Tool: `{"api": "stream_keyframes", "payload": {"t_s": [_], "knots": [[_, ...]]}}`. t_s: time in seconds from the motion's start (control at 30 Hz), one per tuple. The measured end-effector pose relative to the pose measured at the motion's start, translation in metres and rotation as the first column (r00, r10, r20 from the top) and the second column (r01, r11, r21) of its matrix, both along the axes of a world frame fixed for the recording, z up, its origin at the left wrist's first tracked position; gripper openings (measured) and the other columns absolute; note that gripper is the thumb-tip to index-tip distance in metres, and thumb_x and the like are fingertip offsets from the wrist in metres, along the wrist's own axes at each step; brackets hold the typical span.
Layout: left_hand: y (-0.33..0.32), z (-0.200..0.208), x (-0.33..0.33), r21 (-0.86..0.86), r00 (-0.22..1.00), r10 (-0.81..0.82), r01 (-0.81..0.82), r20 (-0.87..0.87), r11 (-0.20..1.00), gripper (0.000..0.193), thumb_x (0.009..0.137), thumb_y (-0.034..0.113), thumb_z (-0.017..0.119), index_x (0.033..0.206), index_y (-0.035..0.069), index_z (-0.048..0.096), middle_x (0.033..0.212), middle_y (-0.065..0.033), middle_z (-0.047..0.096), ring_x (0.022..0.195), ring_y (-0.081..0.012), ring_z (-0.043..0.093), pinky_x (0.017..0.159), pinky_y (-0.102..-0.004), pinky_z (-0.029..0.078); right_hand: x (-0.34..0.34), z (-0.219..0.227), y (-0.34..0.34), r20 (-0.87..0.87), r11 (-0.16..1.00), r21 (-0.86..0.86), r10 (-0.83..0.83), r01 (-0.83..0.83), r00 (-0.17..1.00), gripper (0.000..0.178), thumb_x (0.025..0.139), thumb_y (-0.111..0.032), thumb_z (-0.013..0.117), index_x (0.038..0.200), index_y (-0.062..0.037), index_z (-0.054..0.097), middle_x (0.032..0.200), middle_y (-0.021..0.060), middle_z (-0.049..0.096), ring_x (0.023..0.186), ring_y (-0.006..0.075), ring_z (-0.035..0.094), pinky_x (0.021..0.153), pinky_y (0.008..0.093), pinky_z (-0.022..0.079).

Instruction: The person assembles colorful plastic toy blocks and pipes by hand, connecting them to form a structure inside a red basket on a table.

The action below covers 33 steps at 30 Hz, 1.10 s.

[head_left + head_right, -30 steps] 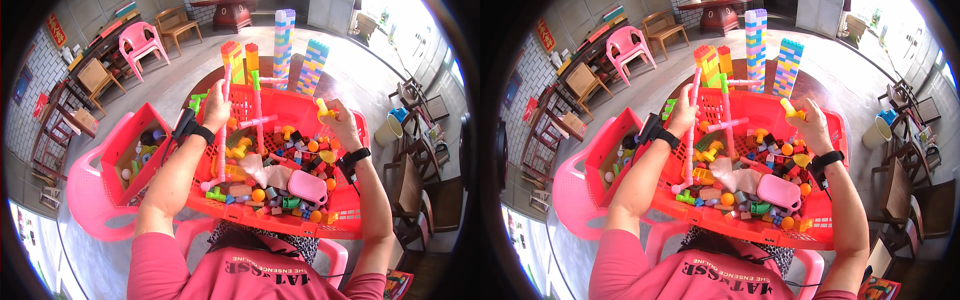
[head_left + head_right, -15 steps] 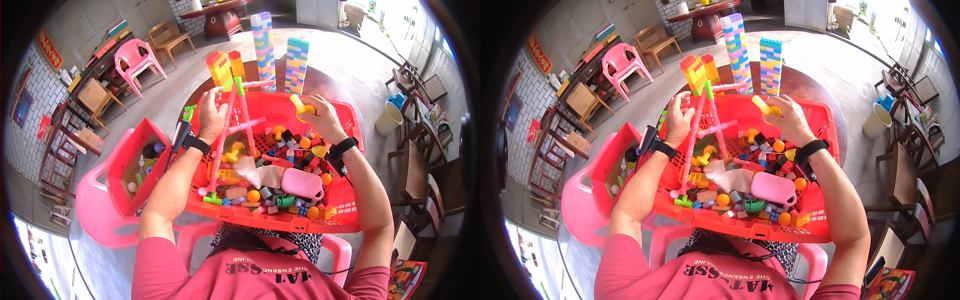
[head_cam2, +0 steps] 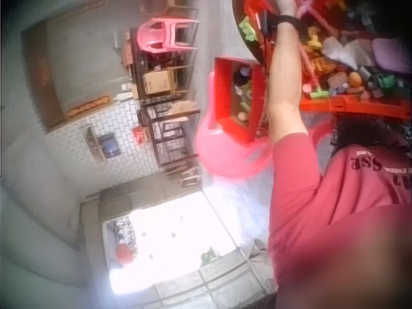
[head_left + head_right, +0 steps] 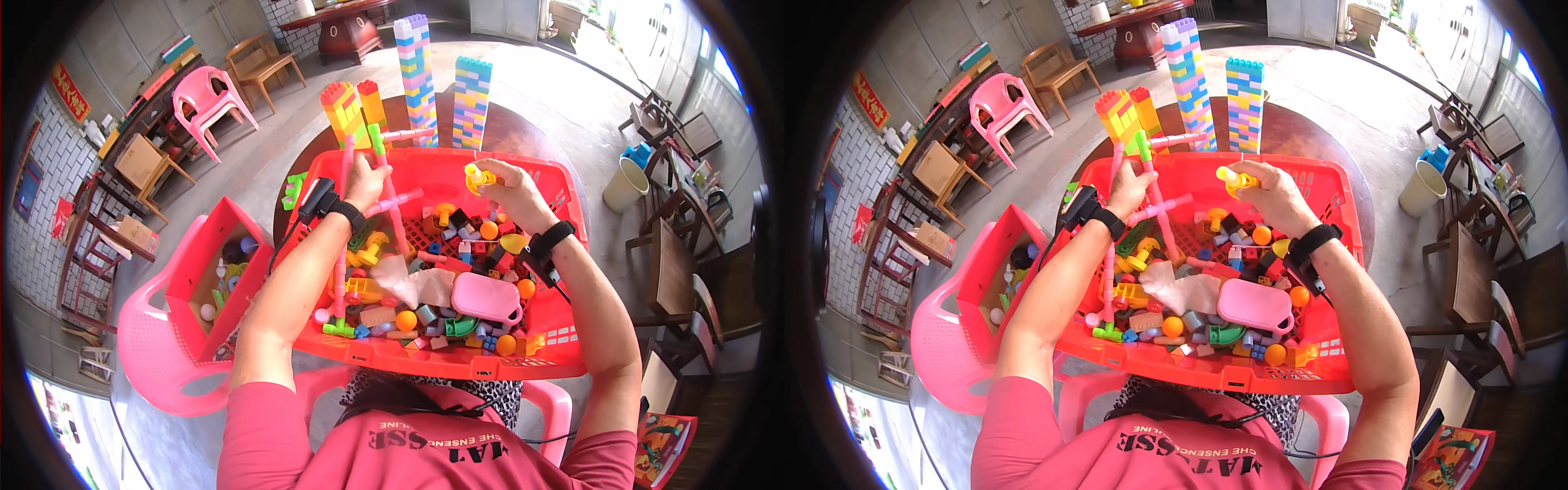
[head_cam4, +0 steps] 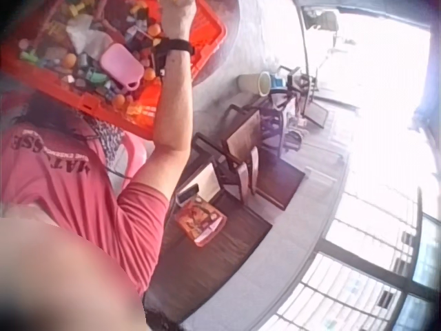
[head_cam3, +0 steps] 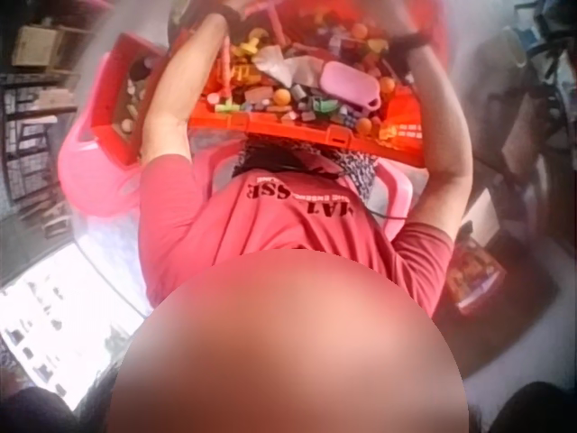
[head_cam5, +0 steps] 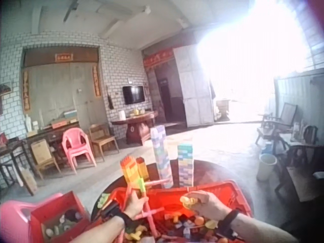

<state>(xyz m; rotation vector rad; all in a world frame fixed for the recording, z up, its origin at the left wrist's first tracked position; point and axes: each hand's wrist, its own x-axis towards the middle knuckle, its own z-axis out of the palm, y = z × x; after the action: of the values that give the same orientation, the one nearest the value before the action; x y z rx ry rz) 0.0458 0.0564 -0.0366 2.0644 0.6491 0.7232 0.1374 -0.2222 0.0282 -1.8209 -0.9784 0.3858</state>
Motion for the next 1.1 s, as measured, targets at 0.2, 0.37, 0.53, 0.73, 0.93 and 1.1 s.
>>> {"api": "stream_keyframes", "payload": {"t_s": [0.2,0.37,0.53,0.73,0.93,1.1], "knots": [[-0.016,0.03,-0.012,-0.31,0.923,-0.214,0.315,0.32,0.897,0.023,0.082,-0.002,0.065,0.102,0.002,0.053,0.091,-0.0074,0.061,0.079,-0.0168,0.063,0.07,-0.0312,0.053,0.005,0.0,0.0,-0.251,0.996,0.094,0.028,-0.004,0.968,0.04,0.089,-0.001,0.054,0.128,-0.0074,0.054,0.104,0.0078,0.061,0.077,0.0127,0.065,0.059,0.0252,0.055],[-0.042,0.057,-0.039,-0.127,0.847,-0.368,0.443,0.385,0.888,0.022,0.088,0.0,0.061,0.107,0.005,0.052,0.094,-0.0069,0.061,0.084,-0.0164,0.064,0.076,-0.0288,0.054,0.007,0.01,-0.006,-0.29,0.962,0.271,0.052,0.03,0.956,0.037,0.088,-0.004,0.056,0.125,-0.0029,0.054,0.106,0.0075,0.063,0.08,0.0126,0.065,0.061,0.0234,0.051],[-0.06,0.056,-0.059,-0.163,0.845,-0.38,0.465,0.376,0.87,0.024,0.086,-0.002,0.062,0.107,0.004,0.051,0.095,-0.0065,0.062,0.086,-0.0148,0.064,0.079,-0.0292,0.053,0.01,0.015,-0.008,-0.519,0.9,0.412,0.102,0.144,0.849,0.034,0.095,-0.022,0.055,0.125,-0.0058,0.053,0.108,0.0069,0.065,0.082,0.0122,0.064,0.058,0.023,0.048],[-0.067,0.062,-0.065,-0.333,0.792,-0.411,0.577,0.452,0.746,0.026,0.087,-0.007,0.06,0.106,0.005,0.048,0.1,-0.0062,0.059,0.091,-0.0124,0.06,0.083,-0.027,0.052,0.011,0.023,-0.012,-0.519,0.868,0.429,0.01,0.25,0.855,0.032,0.098,-0.034,0.053,0.119,-0.0095,0.057,0.101,0.0046,0.067,0.075,0.0095,0.064,0.053,0.0201,0.044],[-0.083,0.057,-0.061,-0.207,0.696,-0.543,0.685,0.47,0.699,0.027,0.093,0.009,0.062,0.117,0.004,0.051,0.097,-0.0045,0.06,0.091,-0.0107,0.059,0.082,-0.0268,0.05,-0.02,0.069,-0.02,0.086,0.833,0.522,-0.263,0.182,0.961,0.019,0.094,-0.016,0.058,0.109,-0.0066,0.065,0.103,0.0064,0.065,0.067,0.0061,0.059,0.055,0.018,0.043],[-0.093,0.057,-0.067,-0.136,0.693,-0.612,0.697,0.381,0.704,0.03,0.093,0.014,0.062,0.12,0.005,0.053,0.09,-0.0023,0.062,0.081,-0.0091,0.06,0.072,-0.0261,0.05,-0.057,0.095,-0.016,0.674,0.9,0.434,-0.351,0.037,0.65,0.025,0.084,-0.007,0.068,0.108,-0.0051,0.063,0.117,0.0135,0.057,0.087,0.0227,0.065,0.074,0.033,0.052]]}}
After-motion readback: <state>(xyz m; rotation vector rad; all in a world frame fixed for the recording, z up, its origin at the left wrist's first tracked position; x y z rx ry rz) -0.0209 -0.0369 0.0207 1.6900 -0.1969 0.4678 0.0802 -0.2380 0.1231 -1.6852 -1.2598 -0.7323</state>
